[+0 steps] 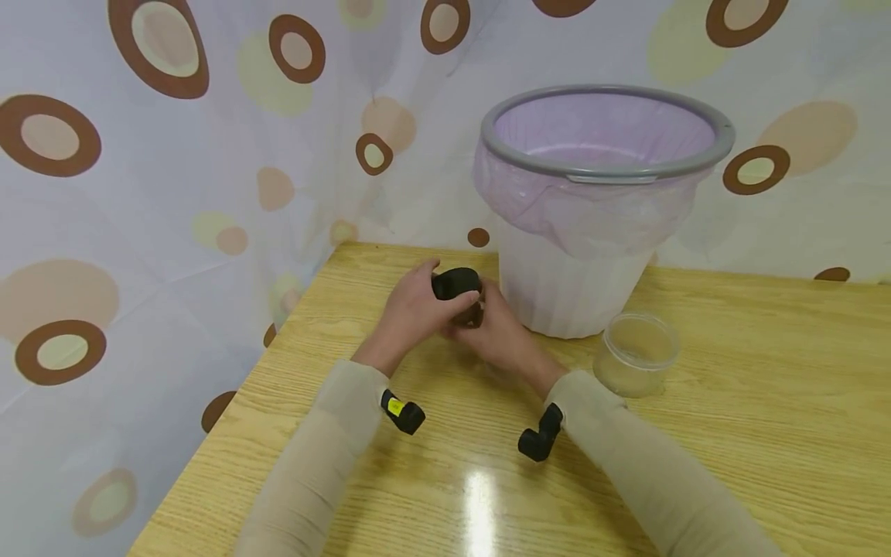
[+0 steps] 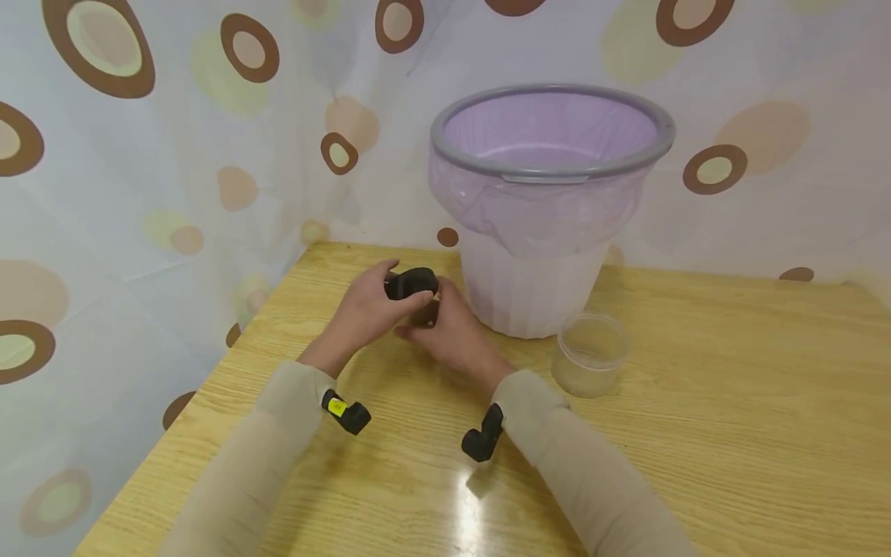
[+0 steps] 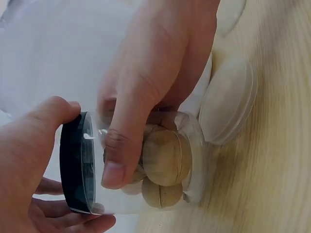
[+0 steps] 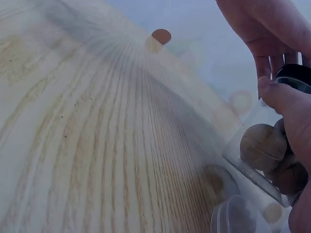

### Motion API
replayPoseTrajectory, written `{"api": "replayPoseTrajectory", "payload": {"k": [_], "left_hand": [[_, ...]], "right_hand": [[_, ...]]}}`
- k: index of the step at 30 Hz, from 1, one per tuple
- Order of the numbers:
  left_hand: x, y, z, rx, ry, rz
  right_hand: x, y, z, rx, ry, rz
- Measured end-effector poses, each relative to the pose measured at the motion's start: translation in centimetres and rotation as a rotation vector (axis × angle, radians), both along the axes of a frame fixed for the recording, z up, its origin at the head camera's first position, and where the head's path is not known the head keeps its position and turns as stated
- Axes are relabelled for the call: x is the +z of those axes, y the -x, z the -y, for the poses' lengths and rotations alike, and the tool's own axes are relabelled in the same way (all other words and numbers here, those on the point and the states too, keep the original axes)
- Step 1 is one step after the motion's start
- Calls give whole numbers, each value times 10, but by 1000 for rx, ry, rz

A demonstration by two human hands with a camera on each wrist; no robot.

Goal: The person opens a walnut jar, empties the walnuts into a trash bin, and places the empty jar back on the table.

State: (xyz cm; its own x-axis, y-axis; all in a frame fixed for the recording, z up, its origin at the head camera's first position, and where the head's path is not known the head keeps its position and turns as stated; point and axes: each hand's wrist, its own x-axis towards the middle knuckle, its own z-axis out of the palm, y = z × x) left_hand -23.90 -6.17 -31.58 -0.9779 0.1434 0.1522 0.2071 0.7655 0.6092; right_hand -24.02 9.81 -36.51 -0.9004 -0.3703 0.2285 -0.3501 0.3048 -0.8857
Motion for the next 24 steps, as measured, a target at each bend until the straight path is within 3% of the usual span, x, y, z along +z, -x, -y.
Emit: {"api": "replayPoseTrajectory", "payload": {"k": [8, 16, 20, 24], "left_hand": [[-4, -20, 12, -26, -94, 51], [-10, -39, 26, -102, -119, 100], [-12, -46, 29, -173, -99, 33], [-12, -50, 29, -223, -23, -71]], "right_hand": [[6, -12, 3, 13, -101, -24], [8, -18, 4, -3, -401, -237], [7, -23, 3, 7, -515, -355], [5, -25, 0, 17, -523, -439]]}}
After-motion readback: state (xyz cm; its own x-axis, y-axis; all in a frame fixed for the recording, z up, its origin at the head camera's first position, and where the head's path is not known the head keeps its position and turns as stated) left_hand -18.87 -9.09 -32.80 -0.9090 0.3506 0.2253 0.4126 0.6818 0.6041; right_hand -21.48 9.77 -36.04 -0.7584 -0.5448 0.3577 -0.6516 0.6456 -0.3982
